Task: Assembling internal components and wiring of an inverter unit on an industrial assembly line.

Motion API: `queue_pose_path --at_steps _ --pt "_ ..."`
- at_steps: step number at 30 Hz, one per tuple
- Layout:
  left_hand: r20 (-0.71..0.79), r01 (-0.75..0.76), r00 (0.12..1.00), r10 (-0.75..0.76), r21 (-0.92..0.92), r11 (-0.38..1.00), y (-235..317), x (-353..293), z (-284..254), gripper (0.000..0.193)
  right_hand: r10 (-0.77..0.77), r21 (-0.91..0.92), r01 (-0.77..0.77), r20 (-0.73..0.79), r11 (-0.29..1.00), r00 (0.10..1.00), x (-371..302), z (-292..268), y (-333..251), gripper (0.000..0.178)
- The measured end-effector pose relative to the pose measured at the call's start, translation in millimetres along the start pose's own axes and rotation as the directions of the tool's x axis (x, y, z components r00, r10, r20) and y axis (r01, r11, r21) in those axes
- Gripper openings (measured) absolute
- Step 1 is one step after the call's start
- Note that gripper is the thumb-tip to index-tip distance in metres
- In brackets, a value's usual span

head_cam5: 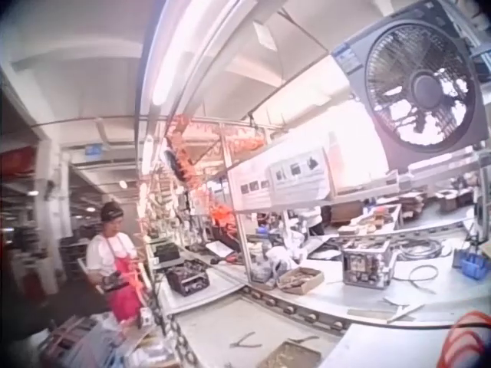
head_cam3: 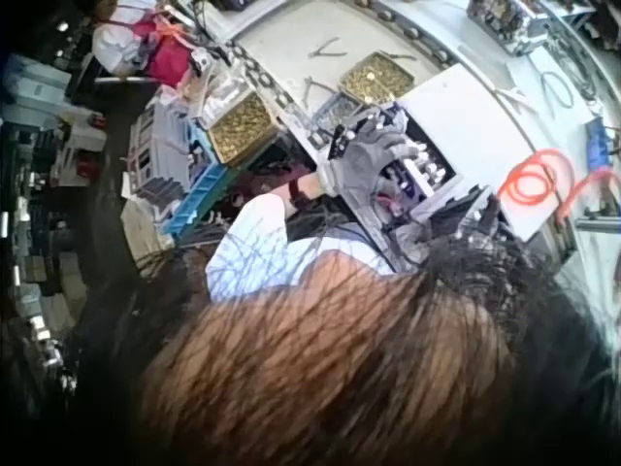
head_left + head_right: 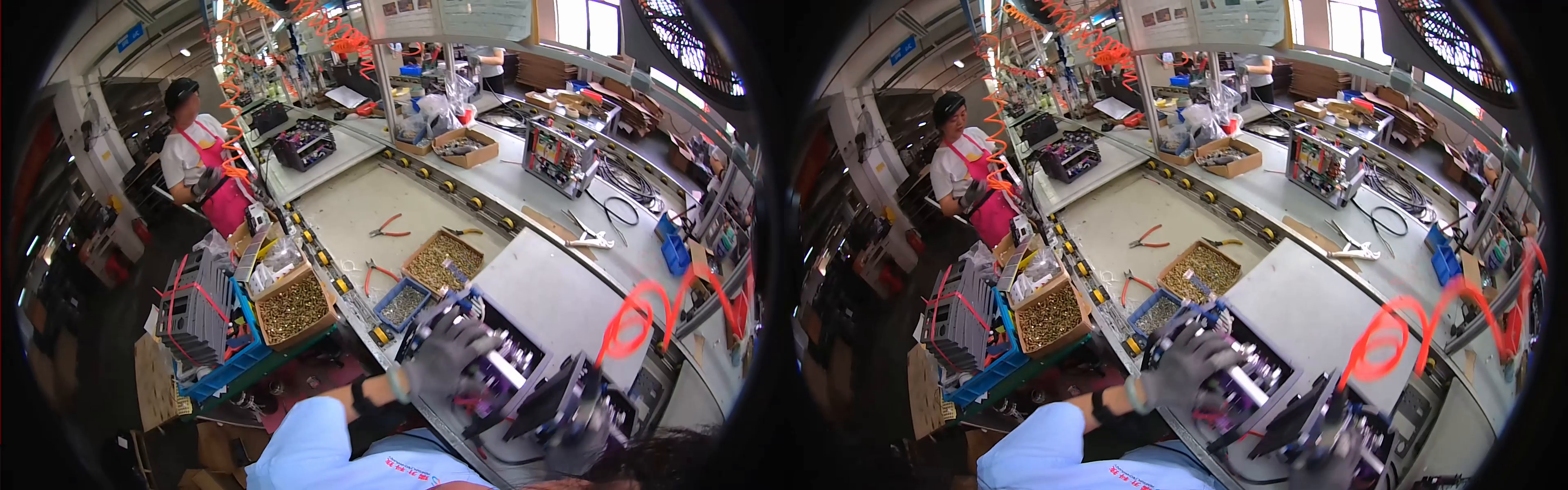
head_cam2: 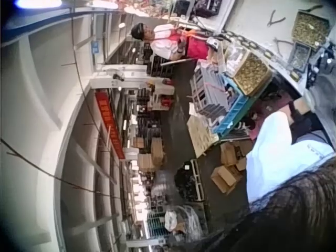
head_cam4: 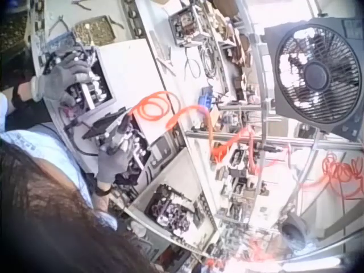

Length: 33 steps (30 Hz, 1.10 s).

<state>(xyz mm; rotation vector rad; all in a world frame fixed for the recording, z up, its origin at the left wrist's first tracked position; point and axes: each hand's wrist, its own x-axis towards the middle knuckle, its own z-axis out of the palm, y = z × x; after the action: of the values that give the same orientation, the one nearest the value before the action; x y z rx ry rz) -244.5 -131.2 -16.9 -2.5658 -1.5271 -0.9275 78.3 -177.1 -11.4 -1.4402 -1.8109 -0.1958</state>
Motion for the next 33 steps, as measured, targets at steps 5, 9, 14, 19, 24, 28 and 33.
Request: queue_pose_path --at_steps 5,9,14,19,24,28,33 --pt "-0.129 0.081 0.990 -0.063 0.139 0.987 -1.9 -71.2 26.0 0.090 -0.162 -0.239 0.160 0.011 0.958 0.987 -16.9 2.6 -16.6 0.042" --pt "-0.131 0.174 0.980 -0.151 0.186 0.967 -7.8 -24.4 38.2 0.087 0.034 0.123 -0.037 0.028 0.992 0.999 -2.3 59.4 38.7 0.047" --pt "-0.216 0.265 0.953 -0.213 0.252 0.931 -24.0 43.1 83.1 0.084 0.064 0.029 -0.067 0.094 0.997 0.994 49.3 100.2 64.5 0.053" --pt "-0.074 0.261 0.965 -0.251 0.206 0.943 -21.5 25.9 52.9 0.085 0.035 0.124 -0.046 0.092 0.991 0.995 33.2 91.7 48.8 0.048" --pt "-0.136 0.203 0.969 -0.206 -0.032 0.979 -2.8 -10.6 18.1 0.086 0.076 0.361 -0.039 -0.088 0.932 0.993 -28.8 82.8 51.4 0.052" --pt "-0.330 0.156 0.938 -0.102 0.140 0.978 -41.0 -59.8 -51.6 0.038 0.449 0.754 -0.432 0.204 0.494 0.870 -70.1 63.7 30.7 0.054" --pt "-0.384 0.770 0.613 -0.690 0.097 0.630 -153.9 -172.0 -115.7 0.013 0.119 0.689 -0.376 0.391 0.619 0.913 -74.9 50.2 31.3 0.064"
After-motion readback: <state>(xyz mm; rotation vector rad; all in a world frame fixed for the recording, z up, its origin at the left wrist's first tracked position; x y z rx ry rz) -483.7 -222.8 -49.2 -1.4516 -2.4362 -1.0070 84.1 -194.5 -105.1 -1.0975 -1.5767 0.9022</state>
